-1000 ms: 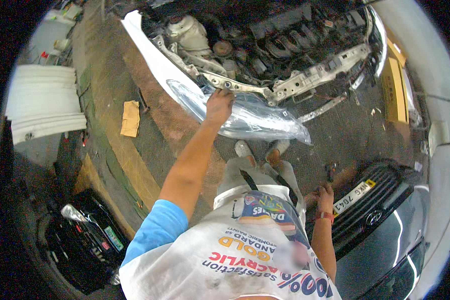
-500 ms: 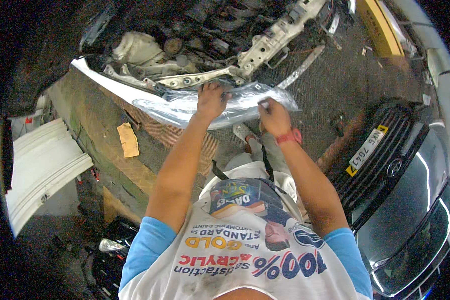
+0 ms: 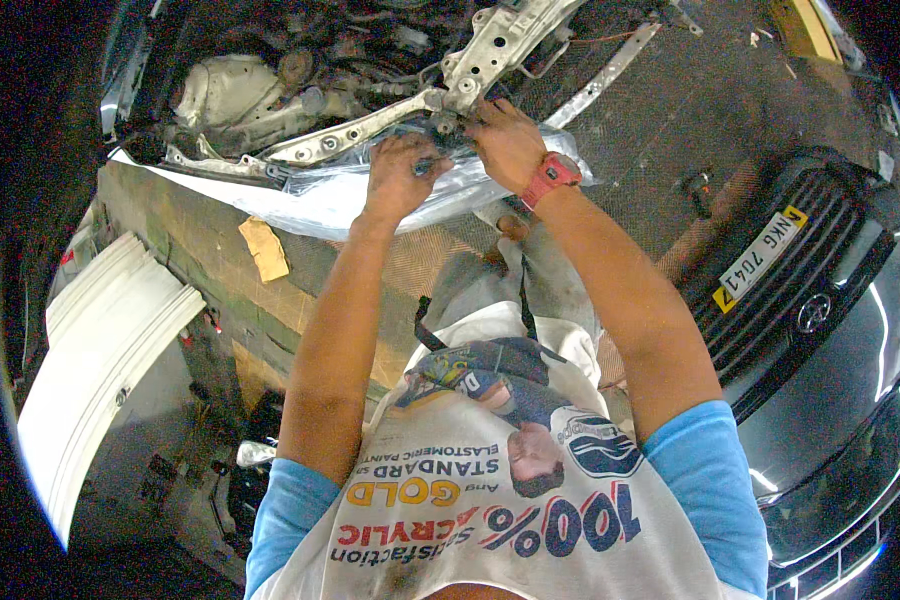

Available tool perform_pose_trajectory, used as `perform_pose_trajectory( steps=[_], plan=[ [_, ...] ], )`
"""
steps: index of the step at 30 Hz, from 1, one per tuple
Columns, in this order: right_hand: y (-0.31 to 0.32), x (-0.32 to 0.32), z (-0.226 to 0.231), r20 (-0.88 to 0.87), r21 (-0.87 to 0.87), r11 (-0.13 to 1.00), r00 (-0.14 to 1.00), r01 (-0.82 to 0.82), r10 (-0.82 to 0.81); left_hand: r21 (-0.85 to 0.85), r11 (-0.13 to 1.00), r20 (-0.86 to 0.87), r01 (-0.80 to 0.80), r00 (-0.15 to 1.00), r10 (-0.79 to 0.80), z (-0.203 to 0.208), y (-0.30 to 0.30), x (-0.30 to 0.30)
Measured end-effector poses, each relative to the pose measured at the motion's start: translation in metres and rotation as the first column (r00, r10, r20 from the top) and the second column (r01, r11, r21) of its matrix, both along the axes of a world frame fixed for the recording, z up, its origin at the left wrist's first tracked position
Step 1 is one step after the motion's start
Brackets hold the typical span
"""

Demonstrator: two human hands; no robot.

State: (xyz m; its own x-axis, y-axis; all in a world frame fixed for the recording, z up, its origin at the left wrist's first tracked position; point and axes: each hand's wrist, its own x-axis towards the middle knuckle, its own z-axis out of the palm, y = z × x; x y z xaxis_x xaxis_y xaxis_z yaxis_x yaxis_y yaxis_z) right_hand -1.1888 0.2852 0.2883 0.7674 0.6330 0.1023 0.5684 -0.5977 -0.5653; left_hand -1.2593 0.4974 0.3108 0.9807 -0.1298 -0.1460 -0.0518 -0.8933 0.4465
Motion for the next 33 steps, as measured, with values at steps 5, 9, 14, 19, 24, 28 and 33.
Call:
perform_pose_trajectory(
  steps=[5,9,14,19,24,28,33],
  plan=[
    [-0.006,0.001,-0.003,-0.025,0.082,0.996,0.999,-0.028,0.03,0.062,0.985,-0.064,-0.164,0.984,0.168,-0.004,-0.016,0.012],
    [0.003,0.011,-0.016,-0.095,0.067,0.998,0.995,0.006,0.0,0.189,0.963,-0.215,-0.193,0.949,0.232,0.009,-0.027,0.027],
    [0.014,0.03,-0.02,-0.15,-0.005,0.989,0.978,-0.147,0.144,0.267,0.945,-0.264,-0.187,0.929,0.259,0.001,-0.031,0.036],
    [0.019,0.037,-0.016,-0.276,-0.057,0.996,0.96,-0.065,0.047,0.189,0.957,-0.096,-0.221,0.965,0.242,-0.012,-0.028,0.028],
    [0.024,0.03,-0.021,-0.258,-0.032,0.999,0.966,0.021,-0.029,0.07,0.976,-0.126,-0.206,0.969,0.213,0.0,-0.03,0.033],
    [0.034,0.02,-0.02,-0.157,-0.086,0.992,0.982,0.094,-0.107,0.208,0.954,-0.068,-0.214,0.97,0.233,-0.015,-0.031,0.031],
    [0.038,0.014,-0.021,-0.075,-0.078,0.981,0.98,0.178,-0.184,0.251,0.952,-0.156,-0.177,0.963,0.22,-0.011,-0.029,0.035]
  ],
)
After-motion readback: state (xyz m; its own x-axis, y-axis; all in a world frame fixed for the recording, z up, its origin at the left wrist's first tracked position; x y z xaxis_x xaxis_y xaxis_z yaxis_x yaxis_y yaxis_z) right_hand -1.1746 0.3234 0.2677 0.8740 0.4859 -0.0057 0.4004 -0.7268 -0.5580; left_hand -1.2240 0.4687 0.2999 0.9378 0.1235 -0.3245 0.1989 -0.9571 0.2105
